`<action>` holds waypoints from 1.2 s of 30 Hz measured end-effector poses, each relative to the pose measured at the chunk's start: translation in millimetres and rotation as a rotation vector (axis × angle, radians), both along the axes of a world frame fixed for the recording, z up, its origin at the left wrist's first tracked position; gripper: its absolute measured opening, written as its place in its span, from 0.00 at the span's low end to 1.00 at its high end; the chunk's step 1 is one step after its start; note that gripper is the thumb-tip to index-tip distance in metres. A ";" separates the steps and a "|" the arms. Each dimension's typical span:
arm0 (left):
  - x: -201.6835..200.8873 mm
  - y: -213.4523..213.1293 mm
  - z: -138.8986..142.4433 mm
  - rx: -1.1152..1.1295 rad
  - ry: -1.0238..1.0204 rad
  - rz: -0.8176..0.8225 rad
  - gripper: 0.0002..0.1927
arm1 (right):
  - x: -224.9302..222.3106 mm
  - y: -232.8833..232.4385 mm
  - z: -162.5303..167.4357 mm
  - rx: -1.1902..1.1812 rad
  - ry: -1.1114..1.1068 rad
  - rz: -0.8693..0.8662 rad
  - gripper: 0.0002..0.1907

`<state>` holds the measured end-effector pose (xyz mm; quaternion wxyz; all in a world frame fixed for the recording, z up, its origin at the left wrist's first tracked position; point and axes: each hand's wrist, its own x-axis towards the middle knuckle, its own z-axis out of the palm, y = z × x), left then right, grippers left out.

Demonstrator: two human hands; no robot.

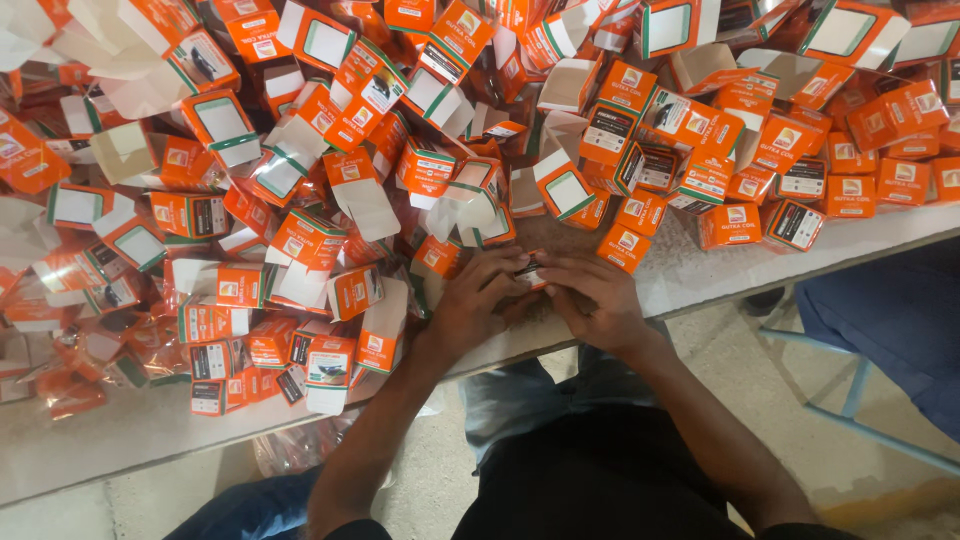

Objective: The person picks up flat or open small cardboard boxes from a large pile on the table and folds their flaps to close and shape each box, placing the finished box back onto the pile and reaching for the next one, repeating this cycle throughout the clip.

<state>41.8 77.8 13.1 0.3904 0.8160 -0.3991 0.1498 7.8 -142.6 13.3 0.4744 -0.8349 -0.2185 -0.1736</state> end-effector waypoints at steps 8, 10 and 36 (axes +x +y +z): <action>-2.5 -0.5 -2.5 0.006 0.023 0.019 0.17 | -2.1 -9.7 6.5 -0.054 -0.003 0.107 0.15; -3.3 -1.2 -1.9 0.022 -0.006 0.004 0.15 | -3.3 -13.2 9.9 -0.102 -0.010 0.124 0.16; 107.8 -99.1 124.1 0.550 0.404 0.301 0.74 | 114.0 -81.3 135.6 -0.738 0.422 -0.381 0.72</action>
